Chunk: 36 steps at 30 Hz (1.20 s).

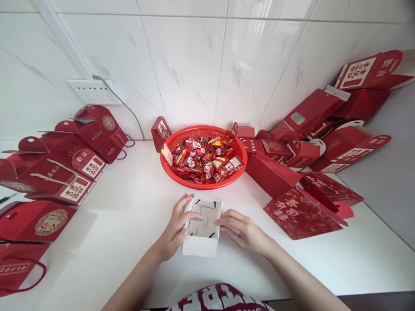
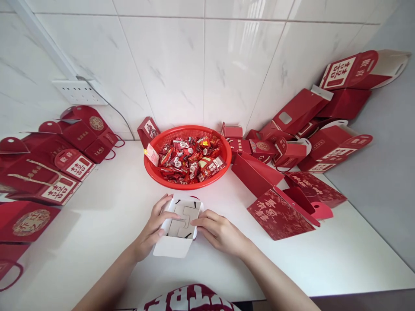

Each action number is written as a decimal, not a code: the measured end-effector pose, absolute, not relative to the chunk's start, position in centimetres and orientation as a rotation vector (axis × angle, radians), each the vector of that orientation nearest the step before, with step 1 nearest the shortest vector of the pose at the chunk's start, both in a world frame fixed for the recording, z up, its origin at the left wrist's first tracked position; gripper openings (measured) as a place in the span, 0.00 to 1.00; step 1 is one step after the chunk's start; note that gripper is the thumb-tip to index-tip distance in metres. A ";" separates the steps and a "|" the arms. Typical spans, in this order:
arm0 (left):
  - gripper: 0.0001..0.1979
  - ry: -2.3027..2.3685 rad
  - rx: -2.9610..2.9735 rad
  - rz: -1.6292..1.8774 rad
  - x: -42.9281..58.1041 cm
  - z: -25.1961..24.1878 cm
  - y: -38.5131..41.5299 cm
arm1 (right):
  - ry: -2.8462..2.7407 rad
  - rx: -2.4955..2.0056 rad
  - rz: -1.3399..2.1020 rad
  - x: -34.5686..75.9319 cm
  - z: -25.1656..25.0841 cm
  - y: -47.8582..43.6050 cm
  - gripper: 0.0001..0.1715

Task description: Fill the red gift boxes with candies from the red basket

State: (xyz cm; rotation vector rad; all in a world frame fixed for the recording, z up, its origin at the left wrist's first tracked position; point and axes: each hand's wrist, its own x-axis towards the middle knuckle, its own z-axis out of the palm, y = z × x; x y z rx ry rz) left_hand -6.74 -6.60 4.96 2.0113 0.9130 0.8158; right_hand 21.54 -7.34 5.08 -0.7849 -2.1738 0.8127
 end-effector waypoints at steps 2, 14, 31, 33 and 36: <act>0.25 0.897 2.021 0.772 -6.3 4.8 -6.6 | -2.124 -0.793 0.812 21.4 4.9 -7.5 0.17; 0.29 0.762 2.096 0.772 -4.8 4.2 -7.3 | -2.214 -0.871 0.520 19.9 3.7 -8.4 0.45; 0.24 0.793 2.437 0.742 -5.5 3.2 -9.9 | -2.392 -0.863 0.598 20.6 3.9 -9.7 0.65; 0.21 0.784 2.455 0.714 -5.7 3.3 -10.2 | -2.355 -0.921 0.691 20.8 4.1 -9.9 0.67; 0.21 0.790 2.421 0.680 -5.6 3.9 -10.2 | -2.307 -1.003 0.853 20.9 4.5 -9.8 0.71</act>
